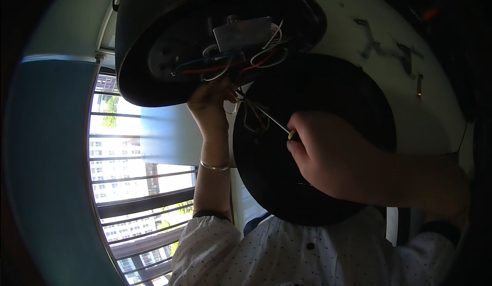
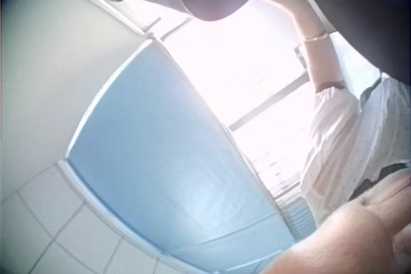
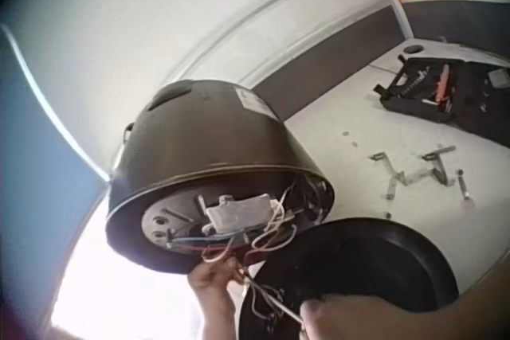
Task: The person works on the internal wiring of a black cylindrical device, using a screwdriver to tighten connections and adjusting wires by hand. The task involves careful manipulation of small components inside the device's housing.
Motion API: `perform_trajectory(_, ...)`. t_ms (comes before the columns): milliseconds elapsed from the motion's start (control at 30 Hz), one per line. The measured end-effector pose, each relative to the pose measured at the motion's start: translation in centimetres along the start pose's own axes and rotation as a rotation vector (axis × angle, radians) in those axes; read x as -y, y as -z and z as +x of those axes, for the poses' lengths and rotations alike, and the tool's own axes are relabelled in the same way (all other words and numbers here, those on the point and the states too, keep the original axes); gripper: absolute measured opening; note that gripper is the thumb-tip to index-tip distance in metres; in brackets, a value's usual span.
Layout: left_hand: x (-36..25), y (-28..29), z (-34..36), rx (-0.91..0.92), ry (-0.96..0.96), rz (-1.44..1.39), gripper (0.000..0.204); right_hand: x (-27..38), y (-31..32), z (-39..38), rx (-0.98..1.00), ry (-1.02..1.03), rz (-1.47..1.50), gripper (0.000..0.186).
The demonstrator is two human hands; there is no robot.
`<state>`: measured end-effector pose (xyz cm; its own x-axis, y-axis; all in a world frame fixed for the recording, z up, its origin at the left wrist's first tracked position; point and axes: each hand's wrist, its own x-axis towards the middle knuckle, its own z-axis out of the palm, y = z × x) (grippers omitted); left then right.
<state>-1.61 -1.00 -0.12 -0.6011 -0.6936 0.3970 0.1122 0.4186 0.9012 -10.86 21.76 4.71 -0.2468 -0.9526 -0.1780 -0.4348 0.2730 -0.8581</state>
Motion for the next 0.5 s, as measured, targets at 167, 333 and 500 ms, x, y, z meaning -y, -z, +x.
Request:
perform_trajectory(167, 0.6, 0.4, -0.1, -0.010, -0.095, 0.053, 0.016, 0.5, -0.7, -0.9, -0.166, 0.094, -0.112, 0.018)
perform_trajectory(333, 1.0, 0.2, -0.1, -0.027, -0.177, 0.101, 0.014, 0.3, -1.5, -0.8, -0.252, 0.205, -0.132, 0.026)
perform_trajectory(500, 1.0, 0.4, -0.1, -0.059, -0.260, 0.221, 0.013, 1.8, -1.8, -0.5, -0.245, 0.199, -0.142, 0.030)
